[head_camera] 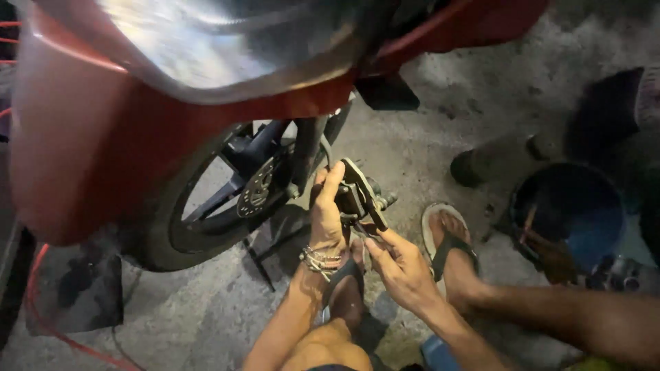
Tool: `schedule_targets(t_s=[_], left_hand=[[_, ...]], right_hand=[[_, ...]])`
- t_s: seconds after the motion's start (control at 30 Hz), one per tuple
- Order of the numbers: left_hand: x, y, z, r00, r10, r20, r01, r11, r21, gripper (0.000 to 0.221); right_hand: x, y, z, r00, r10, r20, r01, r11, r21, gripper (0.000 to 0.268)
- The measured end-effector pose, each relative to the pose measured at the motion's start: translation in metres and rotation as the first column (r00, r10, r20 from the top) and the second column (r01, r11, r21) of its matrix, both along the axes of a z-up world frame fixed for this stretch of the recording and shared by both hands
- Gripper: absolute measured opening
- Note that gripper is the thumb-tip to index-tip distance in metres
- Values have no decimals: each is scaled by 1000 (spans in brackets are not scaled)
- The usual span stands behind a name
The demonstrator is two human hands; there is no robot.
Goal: Disassembling a motorcycle brake caliper using hand tools to remove internal components like brake pads.
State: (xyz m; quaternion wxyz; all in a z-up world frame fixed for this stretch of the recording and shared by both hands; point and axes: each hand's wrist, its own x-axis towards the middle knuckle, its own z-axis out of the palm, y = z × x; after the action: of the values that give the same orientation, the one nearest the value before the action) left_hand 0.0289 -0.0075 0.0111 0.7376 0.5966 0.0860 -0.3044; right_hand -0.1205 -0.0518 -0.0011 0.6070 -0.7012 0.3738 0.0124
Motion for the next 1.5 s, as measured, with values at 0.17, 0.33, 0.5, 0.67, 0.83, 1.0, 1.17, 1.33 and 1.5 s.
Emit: schedule_targets(t_s=[0.17, 0.33, 0.5, 0.67, 0.83, 1.0, 1.17, 1.33, 1.5], left_hand=[[7, -6, 22, 963, 18, -268, 12, 994, 108, 42], [0, -11, 13, 973, 52, -226, -56, 998, -8, 29], [4, -10, 13, 983, 42, -179, -40, 999, 12, 31], [2, -16, 28, 955, 74, -286, 13, 957, 291, 98], [-6, -24, 27, 960, 143, -240, -92, 973, 214, 75], [-5, -27, 21, 952, 208, -226, -145, 954, 264, 64], [-5, -29, 22, 954, 198, -225, -116, 936, 334, 90], [-8, -25, 17, 981, 147, -123, -128, 981, 147, 44], [-10, -25, 23, 960, 114, -258, -116, 993, 8, 48]], right_hand=[[-2, -8, -20, 993, -47, 107, 20, 969, 245, 23], [-1, -2, 6, 993, -51, 110, 29, 980, 196, 23], [-8, -5, 2, 996, -3, 90, -13, 984, 177, 45], [0, -6, 20, 990, -91, -106, 102, 990, 100, 48], [1, 0, 5, 978, -191, -87, 207, 942, 264, 53], [9, 8, 7, 883, -463, -82, 412, 677, 609, 51], [4, 3, -6, 868, -472, -155, 445, 599, 666, 43], [-4, -19, 10, 957, -274, -99, 272, 717, 642, 38], [-12, -32, 16, 991, -135, 12, 96, 761, 642, 43]])
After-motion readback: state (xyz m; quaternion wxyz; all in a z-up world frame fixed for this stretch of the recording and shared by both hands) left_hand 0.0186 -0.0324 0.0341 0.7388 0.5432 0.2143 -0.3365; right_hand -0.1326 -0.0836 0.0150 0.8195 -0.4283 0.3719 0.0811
